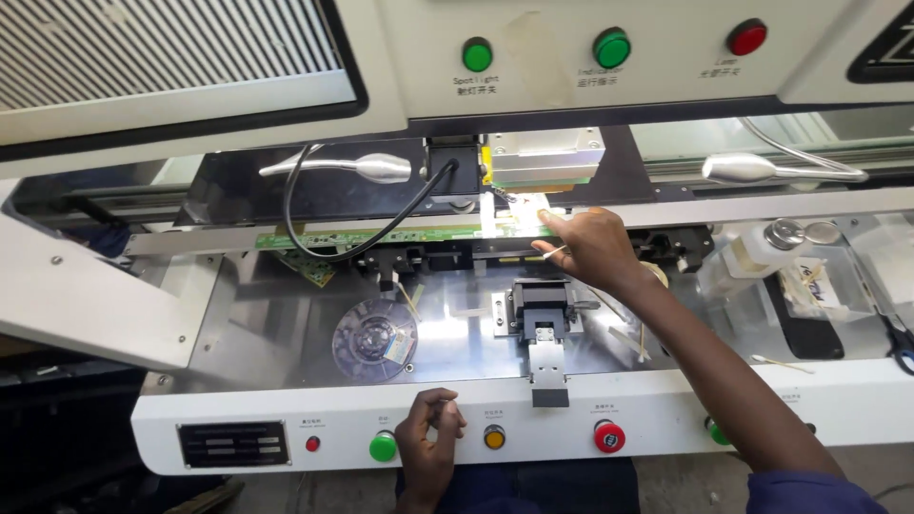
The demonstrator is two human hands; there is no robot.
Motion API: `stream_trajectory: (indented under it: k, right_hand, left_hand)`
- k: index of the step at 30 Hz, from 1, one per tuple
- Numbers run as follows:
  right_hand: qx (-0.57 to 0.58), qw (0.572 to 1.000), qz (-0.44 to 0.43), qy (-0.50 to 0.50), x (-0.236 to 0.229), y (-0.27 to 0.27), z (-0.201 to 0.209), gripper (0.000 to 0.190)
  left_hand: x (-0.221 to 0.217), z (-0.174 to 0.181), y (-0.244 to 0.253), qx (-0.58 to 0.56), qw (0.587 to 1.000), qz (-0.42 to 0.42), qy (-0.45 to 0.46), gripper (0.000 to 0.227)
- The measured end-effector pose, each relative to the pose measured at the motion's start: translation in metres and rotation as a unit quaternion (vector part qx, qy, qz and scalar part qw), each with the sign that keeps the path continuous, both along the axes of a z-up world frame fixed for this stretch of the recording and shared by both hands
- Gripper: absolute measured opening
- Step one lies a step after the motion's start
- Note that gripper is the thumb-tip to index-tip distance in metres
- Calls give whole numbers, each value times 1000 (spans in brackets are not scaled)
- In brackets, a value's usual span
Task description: Operating a PCB bonding machine to repair an electronic display, involving cleaning and precise alignment of flexible circuits.
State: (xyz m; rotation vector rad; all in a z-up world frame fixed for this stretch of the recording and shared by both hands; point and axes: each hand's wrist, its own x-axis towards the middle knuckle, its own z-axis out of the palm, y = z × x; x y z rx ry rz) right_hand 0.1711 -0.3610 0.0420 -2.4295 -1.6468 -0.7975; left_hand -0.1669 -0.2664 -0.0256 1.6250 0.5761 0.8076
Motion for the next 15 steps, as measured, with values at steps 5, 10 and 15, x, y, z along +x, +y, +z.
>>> stream_trajectory:
  k: [5,10,15]
  right_hand:
    - [-17,1000,-10,-11,1,6,-6,25]
    - [96,993,60,-21,6,4,-18,8]
    - [153,977,124,-83,8,-14,-32,15]
  left_hand:
    - [-2,-12,3,-10,1000,-23,5,14]
    - [-1,-15,5,-3,1000,-24,-15,15]
    - [-4,-20,1,6,1000,-2,-28,11]
